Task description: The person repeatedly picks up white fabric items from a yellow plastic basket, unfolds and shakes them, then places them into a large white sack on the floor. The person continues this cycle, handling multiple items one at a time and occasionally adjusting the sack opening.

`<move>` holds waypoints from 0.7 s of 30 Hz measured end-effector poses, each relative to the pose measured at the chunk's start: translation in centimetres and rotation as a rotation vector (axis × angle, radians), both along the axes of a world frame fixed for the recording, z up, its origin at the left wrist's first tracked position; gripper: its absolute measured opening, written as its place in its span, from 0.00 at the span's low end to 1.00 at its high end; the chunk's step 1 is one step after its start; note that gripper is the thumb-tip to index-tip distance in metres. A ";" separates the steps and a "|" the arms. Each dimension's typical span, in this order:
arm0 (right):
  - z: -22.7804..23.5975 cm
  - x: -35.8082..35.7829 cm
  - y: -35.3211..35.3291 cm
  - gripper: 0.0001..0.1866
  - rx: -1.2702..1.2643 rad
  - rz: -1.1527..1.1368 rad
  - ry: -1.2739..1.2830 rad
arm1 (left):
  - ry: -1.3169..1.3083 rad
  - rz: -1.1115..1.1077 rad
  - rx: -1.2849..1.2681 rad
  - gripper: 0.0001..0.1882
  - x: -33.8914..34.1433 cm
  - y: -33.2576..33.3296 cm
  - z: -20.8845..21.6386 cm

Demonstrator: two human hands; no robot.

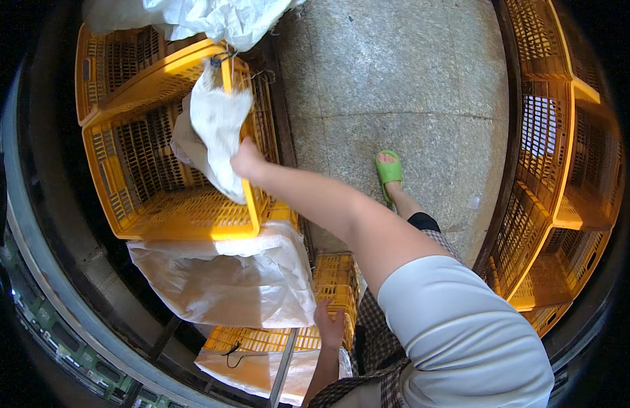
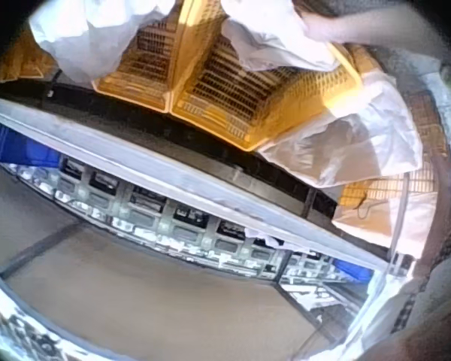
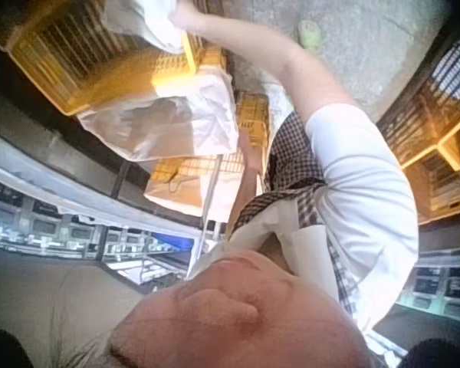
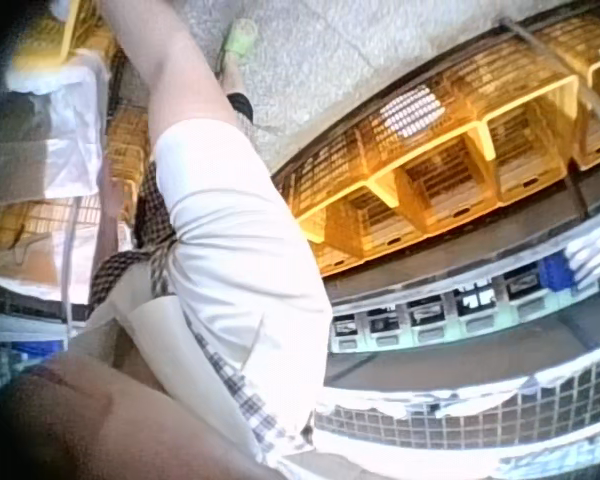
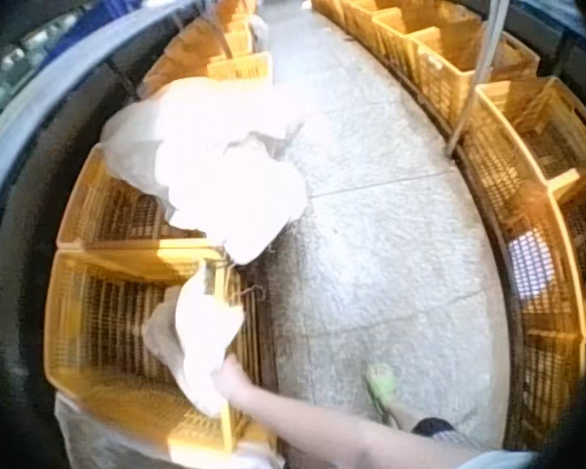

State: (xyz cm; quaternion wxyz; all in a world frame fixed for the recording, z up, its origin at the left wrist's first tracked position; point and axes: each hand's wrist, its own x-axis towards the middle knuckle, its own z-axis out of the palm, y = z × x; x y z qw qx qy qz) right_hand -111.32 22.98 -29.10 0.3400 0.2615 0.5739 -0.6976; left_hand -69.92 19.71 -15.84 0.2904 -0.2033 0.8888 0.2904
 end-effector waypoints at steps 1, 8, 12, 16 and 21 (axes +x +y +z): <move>1.6 0.2 -0.3 0.27 0.090 0.036 0.022 | -0.024 -0.077 0.011 0.23 -0.8 0.9 0.4; 4.3 3.6 8.0 0.29 0.054 -0.242 -0.037 | 0.104 -0.146 0.040 0.24 -9.3 4.2 2.8; 0.1 7.0 19.5 0.22 0.207 -0.463 0.038 | 0.125 -0.059 0.059 0.27 -14.8 4.1 2.5; -2.5 9.7 29.6 0.24 0.663 -0.449 0.144 | 0.173 -0.286 -0.070 0.31 -20.2 3.1 0.2; -5.1 12.0 38.6 0.26 1.061 -0.264 0.273 | -0.020 -0.827 -0.254 0.39 -26.2 1.4 -4.5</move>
